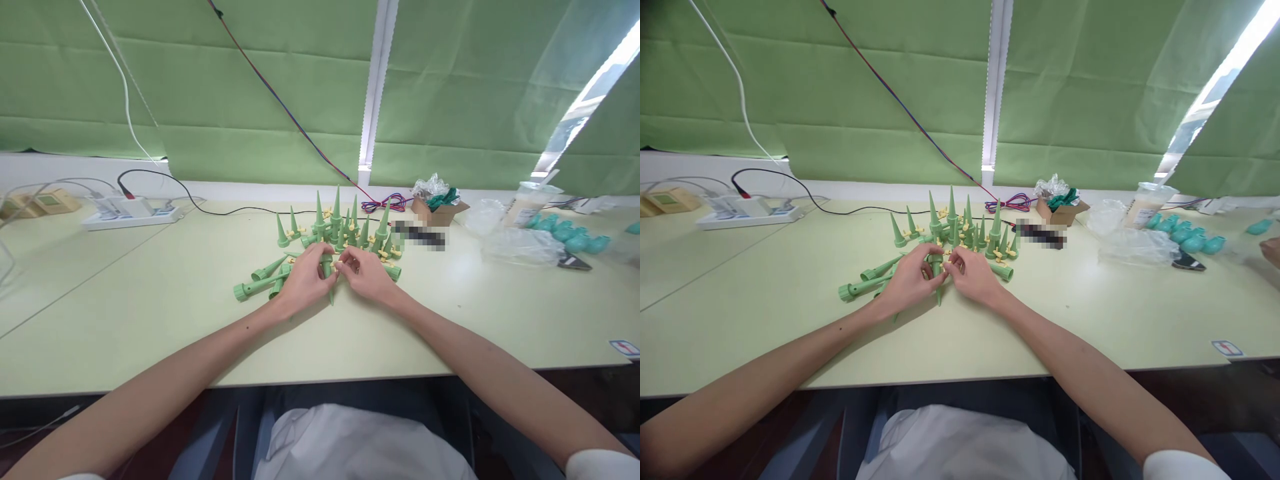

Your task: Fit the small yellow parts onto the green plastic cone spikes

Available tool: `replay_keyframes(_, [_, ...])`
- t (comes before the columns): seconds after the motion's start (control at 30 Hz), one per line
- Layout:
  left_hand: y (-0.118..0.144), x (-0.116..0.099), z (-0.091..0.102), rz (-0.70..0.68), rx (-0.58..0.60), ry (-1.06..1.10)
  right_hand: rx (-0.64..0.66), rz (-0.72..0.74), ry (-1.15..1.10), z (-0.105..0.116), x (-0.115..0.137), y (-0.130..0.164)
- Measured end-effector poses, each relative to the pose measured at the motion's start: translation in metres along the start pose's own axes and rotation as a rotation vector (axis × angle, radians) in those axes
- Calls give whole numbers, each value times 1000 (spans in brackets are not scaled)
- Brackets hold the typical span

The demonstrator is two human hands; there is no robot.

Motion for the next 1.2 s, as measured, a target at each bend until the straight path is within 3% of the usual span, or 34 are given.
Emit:
replay_keyframes(0.43, [0, -2, -2, 3, 39, 33, -14, 41, 98, 0, -1, -1])
replay_keyframes(0.93, [0, 0, 0, 22, 22, -18, 5, -30, -11, 0, -2, -1])
replay_keyframes(1.2, [0, 1, -2, 15, 32, -1, 11, -43, 55, 0, -2, -1])
Point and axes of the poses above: each hand's wrist, its own y-axis away from the middle knuckle, its own z-axis out of the back of the hand, x = y × z, the point moved 4 cm from there along -y, towards the middle knuckle, and after that the axes turned 13 degrees about -z, right-handed, at the moved point
